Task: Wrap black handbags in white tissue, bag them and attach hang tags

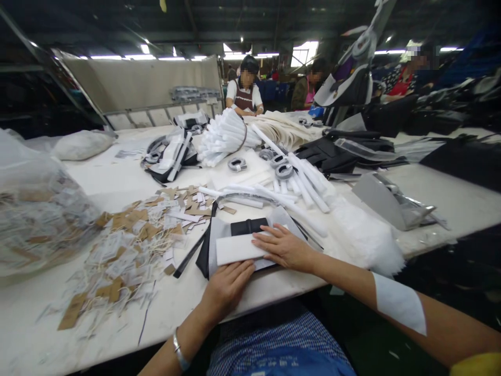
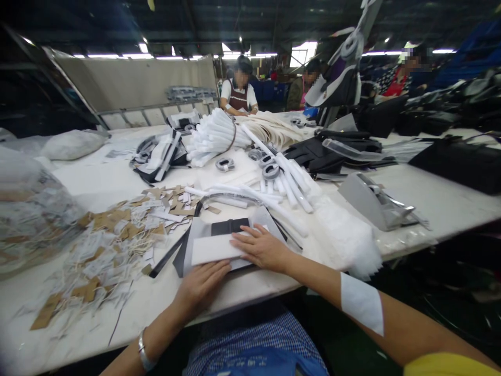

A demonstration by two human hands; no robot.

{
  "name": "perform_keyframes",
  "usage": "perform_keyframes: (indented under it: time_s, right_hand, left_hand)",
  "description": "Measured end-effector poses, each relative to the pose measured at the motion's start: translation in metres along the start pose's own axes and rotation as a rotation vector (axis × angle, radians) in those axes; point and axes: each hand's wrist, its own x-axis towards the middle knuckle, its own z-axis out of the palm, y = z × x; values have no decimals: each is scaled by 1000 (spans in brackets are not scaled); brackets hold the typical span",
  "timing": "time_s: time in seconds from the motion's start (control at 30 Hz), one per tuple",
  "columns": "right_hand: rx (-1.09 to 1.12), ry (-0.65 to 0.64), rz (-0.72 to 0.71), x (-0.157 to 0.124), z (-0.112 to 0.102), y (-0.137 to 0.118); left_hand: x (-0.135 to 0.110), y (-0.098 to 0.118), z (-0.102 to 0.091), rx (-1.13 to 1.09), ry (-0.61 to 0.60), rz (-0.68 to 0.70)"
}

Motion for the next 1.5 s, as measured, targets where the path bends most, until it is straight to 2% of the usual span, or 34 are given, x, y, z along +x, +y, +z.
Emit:
perform_keyframes:
  time_s: [0.13,0.2,0.33,0.47,0.53,0.6,0.67,0.8,0.9,0.97,1.03,1.1,1.17,1.23,1.33,1.4,1.5]
  right_hand:
    - [10,37,-31,-1,1,2]
    - [17,61,-29,-1,4,3]
    - [72,116,1,-1,7,1]
    - [302,204,19,-2,-9,11]
    - [362,294,182,-6,-23,27]
    - [265,368,475,-12,-34,49]
    - [136,364,691,-20,-37,73]
    - [119,242,802,-34,-25,106]
    - [158,246,828,-41,-26,113]
    - [171,315,845,-49,-38,107]
    - [173,462,835,-61,-54,92]
    - [201,637,719,-78,-67,65]
    - [251,692,509,-94,-69,31]
    - [242,596,362,-105,-59,-5]
    - [132,538,337,-105,-27,-46]
    - [63,560,376,-94,-6,-60]
    - [-20,572,423,-70,19,-65]
  left_hand:
    - [15,13,-22,59,72,12]
    - [31,16,-23,122,10,-32]
    - [47,10,-2,191,-197,-90]
    - [35,1,19,252,-237,-97]
    - [29,0,22,262,-229,-93]
    - [28,0,23,267,-229,-90]
    - [28,0,22,271,-242,-96]
    - [31,0,22,269,-245,-106]
    - [34,-1,21,239,-253,-100]
    - [39,-5,15,202,-273,-91]
    - [47,-9,5,146,-314,-97]
    - [58,-16,-8,73,-372,-116]
    - [70,-23,-20,4,-441,-130]
    - [79,-28,-29,-37,-497,-136]
    - [89,-30,-35,-54,-540,-155]
    - [92,-27,-37,-48,-546,-163]
    - [92,-19,-41,-38,-553,-176]
